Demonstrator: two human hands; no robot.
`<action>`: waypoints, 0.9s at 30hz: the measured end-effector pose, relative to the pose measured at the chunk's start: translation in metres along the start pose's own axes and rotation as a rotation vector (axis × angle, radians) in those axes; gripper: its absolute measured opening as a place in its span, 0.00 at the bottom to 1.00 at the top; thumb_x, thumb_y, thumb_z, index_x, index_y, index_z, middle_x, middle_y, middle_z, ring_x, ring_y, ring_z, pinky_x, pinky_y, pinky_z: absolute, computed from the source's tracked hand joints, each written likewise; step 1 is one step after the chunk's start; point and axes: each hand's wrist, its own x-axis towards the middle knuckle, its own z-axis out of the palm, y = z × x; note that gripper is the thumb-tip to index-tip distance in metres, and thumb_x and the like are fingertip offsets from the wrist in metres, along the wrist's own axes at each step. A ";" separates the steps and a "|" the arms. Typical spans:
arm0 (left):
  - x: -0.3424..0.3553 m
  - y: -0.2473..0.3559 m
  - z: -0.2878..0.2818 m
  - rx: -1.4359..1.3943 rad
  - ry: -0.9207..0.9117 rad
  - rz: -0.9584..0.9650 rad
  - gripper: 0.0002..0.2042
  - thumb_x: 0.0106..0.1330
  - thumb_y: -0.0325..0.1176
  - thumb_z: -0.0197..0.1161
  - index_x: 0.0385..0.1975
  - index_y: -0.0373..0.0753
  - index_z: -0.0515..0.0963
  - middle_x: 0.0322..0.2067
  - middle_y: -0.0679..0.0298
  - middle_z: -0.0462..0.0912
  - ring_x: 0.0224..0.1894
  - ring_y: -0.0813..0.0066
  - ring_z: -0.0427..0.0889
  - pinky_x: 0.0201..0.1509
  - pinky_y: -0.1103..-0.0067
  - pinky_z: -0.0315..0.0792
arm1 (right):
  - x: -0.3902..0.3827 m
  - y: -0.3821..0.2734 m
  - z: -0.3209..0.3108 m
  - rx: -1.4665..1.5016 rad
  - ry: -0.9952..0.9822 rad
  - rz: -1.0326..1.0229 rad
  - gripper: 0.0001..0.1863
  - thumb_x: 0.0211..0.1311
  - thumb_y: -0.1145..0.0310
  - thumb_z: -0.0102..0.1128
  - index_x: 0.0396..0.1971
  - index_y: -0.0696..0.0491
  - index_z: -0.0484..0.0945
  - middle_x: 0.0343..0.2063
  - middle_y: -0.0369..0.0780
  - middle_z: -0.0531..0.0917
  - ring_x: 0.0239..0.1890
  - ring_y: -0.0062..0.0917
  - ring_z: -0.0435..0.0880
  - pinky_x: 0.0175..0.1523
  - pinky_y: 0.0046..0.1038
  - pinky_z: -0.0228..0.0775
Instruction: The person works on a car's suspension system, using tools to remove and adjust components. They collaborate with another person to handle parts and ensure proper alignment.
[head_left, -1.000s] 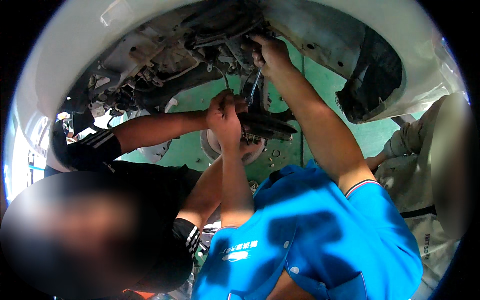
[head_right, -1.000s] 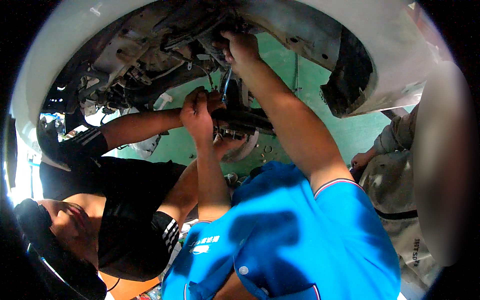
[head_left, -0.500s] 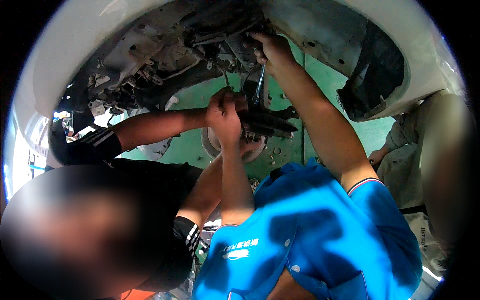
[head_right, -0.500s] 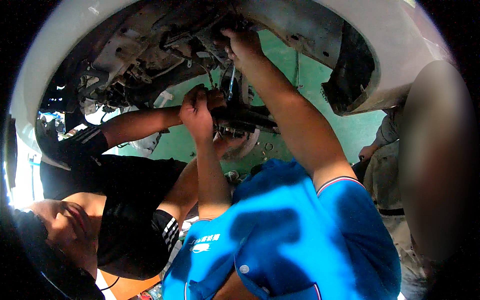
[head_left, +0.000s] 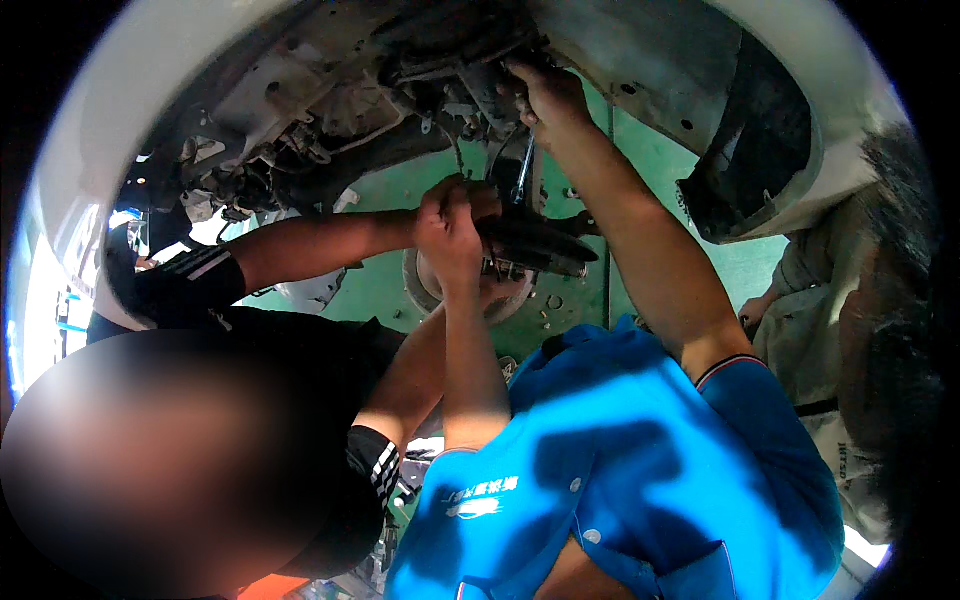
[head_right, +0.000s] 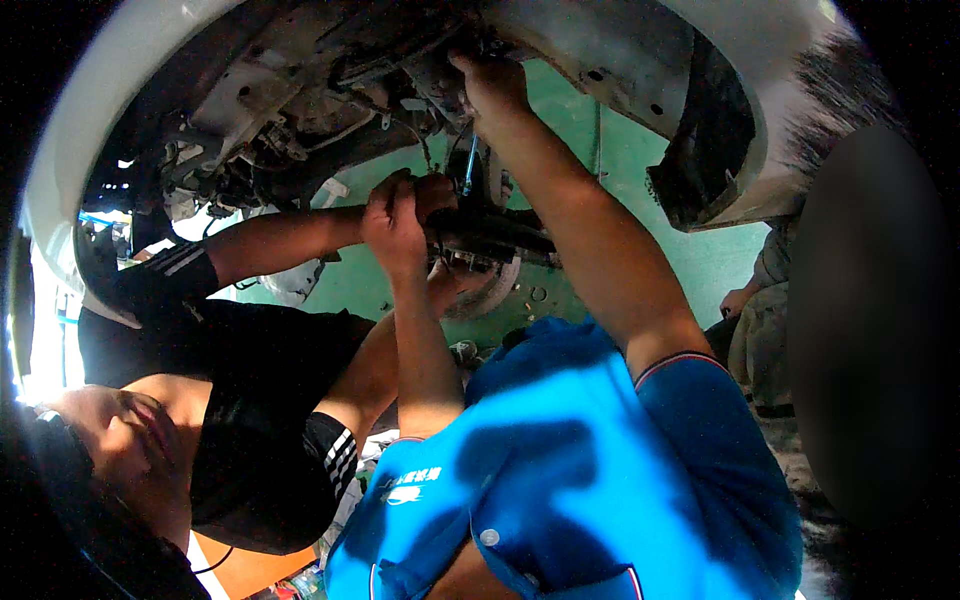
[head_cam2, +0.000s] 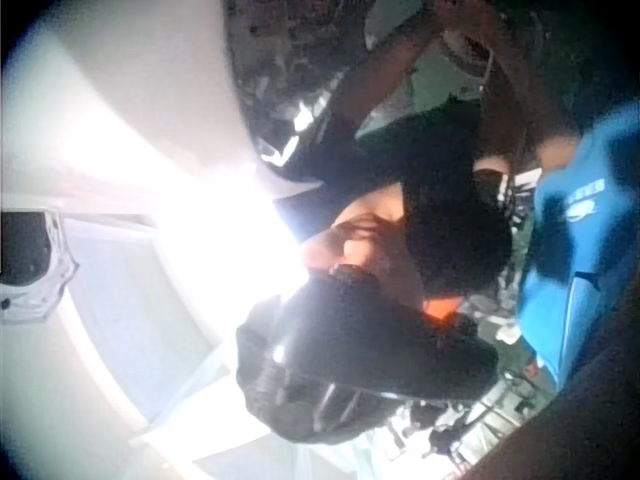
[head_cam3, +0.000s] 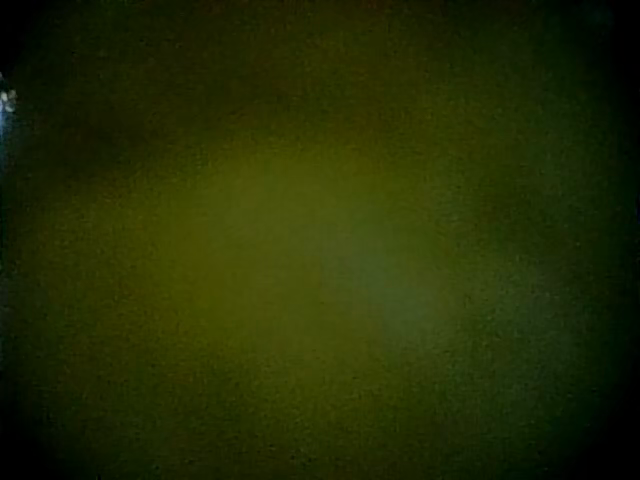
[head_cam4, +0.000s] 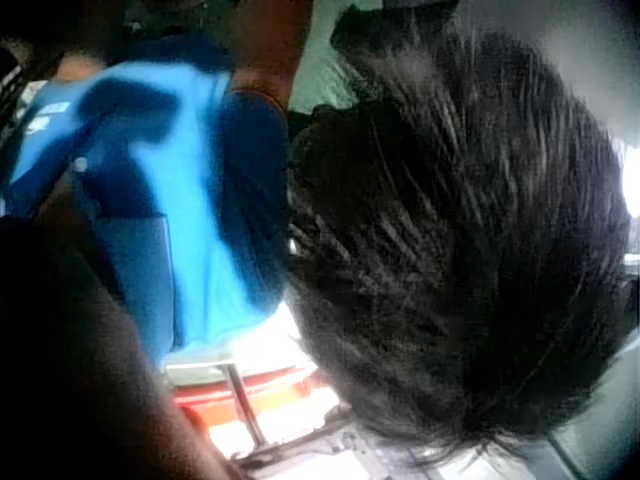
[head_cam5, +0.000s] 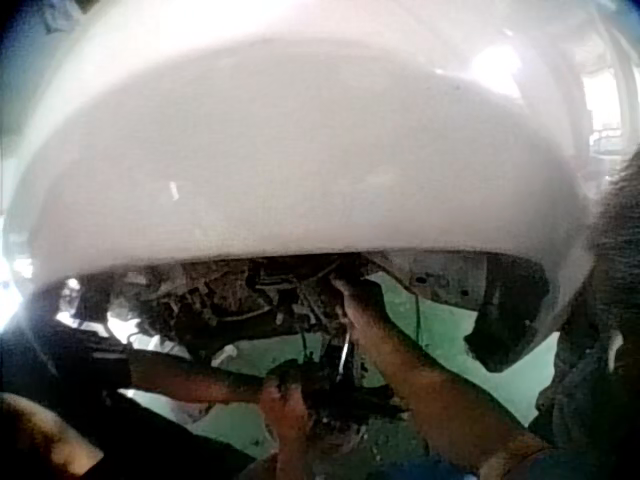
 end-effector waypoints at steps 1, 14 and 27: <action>0.001 -0.004 -0.002 -0.053 -0.028 -0.014 0.11 0.68 0.29 0.56 0.42 0.26 0.77 0.33 0.57 0.85 0.31 0.68 0.84 0.38 0.77 0.78 | 0.002 0.003 0.001 -0.050 0.038 -0.002 0.16 0.52 0.64 0.72 0.35 0.55 0.76 0.19 0.39 0.79 0.11 0.17 0.64 0.14 0.20 0.50; 0.072 -0.013 0.028 0.828 -0.388 -0.018 0.18 0.64 0.34 0.58 0.53 0.34 0.73 0.22 0.52 0.81 0.22 0.63 0.81 0.32 0.69 0.75 | -0.004 -0.012 -0.006 0.046 -0.124 0.021 0.17 0.54 0.60 0.70 0.39 0.52 0.76 0.23 0.40 0.81 0.13 0.16 0.65 0.14 0.20 0.50; 0.036 -0.002 0.012 0.367 -0.201 -0.052 0.19 0.64 0.34 0.59 0.52 0.28 0.73 0.17 0.57 0.80 0.17 0.67 0.80 0.24 0.71 0.74 | -0.012 -0.011 0.005 -0.012 0.011 -0.033 0.14 0.53 0.63 0.70 0.31 0.55 0.77 0.20 0.37 0.79 0.13 0.16 0.66 0.14 0.20 0.50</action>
